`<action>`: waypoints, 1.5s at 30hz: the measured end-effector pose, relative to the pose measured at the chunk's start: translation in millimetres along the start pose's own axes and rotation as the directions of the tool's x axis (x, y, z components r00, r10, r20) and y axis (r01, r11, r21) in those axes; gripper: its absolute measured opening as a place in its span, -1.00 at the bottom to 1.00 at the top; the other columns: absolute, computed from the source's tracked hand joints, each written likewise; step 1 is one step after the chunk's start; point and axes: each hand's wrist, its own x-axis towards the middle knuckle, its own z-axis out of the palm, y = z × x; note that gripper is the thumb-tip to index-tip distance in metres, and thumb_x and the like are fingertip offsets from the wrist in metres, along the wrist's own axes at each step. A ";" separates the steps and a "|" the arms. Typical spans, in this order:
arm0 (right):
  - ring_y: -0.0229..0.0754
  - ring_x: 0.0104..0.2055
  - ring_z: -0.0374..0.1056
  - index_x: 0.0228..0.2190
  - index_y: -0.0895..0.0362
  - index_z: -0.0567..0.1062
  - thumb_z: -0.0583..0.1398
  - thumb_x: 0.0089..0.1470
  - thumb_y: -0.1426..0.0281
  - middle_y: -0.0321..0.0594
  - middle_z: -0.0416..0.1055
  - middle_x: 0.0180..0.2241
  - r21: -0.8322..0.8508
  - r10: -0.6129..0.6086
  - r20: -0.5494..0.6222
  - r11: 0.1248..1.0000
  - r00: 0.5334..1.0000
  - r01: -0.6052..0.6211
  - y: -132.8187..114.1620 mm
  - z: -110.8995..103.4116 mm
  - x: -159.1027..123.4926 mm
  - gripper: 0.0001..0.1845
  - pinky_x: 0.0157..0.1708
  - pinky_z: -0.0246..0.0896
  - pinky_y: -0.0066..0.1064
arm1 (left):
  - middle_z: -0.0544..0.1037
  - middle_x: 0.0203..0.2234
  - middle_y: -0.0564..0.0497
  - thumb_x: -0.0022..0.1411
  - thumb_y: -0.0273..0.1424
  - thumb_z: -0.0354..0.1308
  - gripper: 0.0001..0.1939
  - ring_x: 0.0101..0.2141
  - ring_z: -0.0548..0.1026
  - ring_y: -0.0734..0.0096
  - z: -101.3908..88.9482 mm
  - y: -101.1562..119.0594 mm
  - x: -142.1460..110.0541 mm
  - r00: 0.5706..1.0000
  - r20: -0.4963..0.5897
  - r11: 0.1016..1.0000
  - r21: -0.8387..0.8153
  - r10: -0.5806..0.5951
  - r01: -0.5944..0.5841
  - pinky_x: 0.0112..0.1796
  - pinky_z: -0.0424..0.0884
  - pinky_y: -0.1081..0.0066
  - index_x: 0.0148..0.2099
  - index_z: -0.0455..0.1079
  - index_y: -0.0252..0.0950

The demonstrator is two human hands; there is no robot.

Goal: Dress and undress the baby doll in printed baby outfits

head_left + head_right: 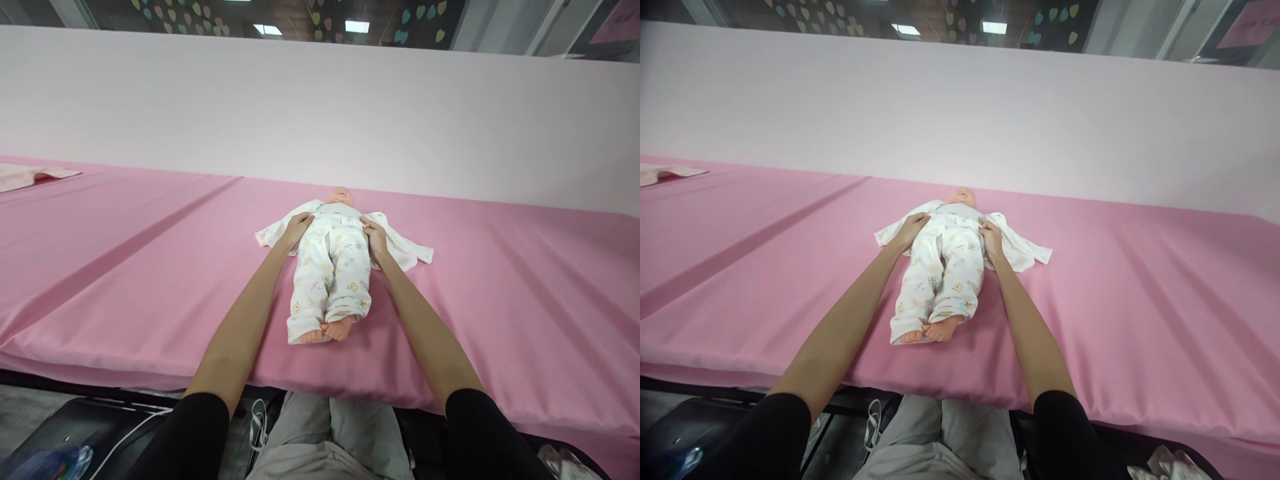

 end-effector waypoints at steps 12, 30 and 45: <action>-0.30 -0.51 0.09 -0.62 0.08 0.22 0.13 0.01 0.28 -0.44 0.14 -0.63 -0.528 -0.329 -0.097 0.817 0.939 0.231 -7.9 4.5 -7.5 -0.73 -0.40 0.00 -0.45 | 0.41 -0.50 0.07 0.24 -0.29 -0.10 -0.75 -0.40 0.33 0.39 10.6 -3.9 11.6 0.988 -0.121 0.913 0.406 0.092 -0.036 -0.35 0.14 0.44 -0.43 0.30 -0.24; 0.12 0.01 0.25 -0.10 0.23 0.36 0.26 -0.10 0.33 0.09 0.34 -0.06 -0.948 -0.151 -0.278 0.203 0.948 -0.246 -52.9 -30.3 -1.0 -0.51 -0.12 0.19 -0.12 | 0.39 0.02 -0.31 0.10 0.02 0.03 -0.39 0.05 0.31 -0.13 -42.8 -0.1 2.6 0.922 -0.246 0.540 0.753 -0.298 0.375 -0.01 0.20 -0.03 0.04 0.29 -0.32; -0.36 -0.60 0.05 -0.58 0.12 0.24 0.18 -0.15 0.53 -0.41 0.13 -0.64 -0.632 0.202 -0.167 0.730 0.965 -0.262 -75.1 -47.9 -1.2 -0.82 -0.60 0.00 -0.49 | 0.50 -0.22 -0.05 0.07 -0.34 0.11 -0.71 -0.21 0.47 0.31 -13.5 85.1 -1.6 0.996 -0.082 0.953 0.296 -0.031 0.054 -0.22 0.39 0.41 -0.13 0.38 -0.32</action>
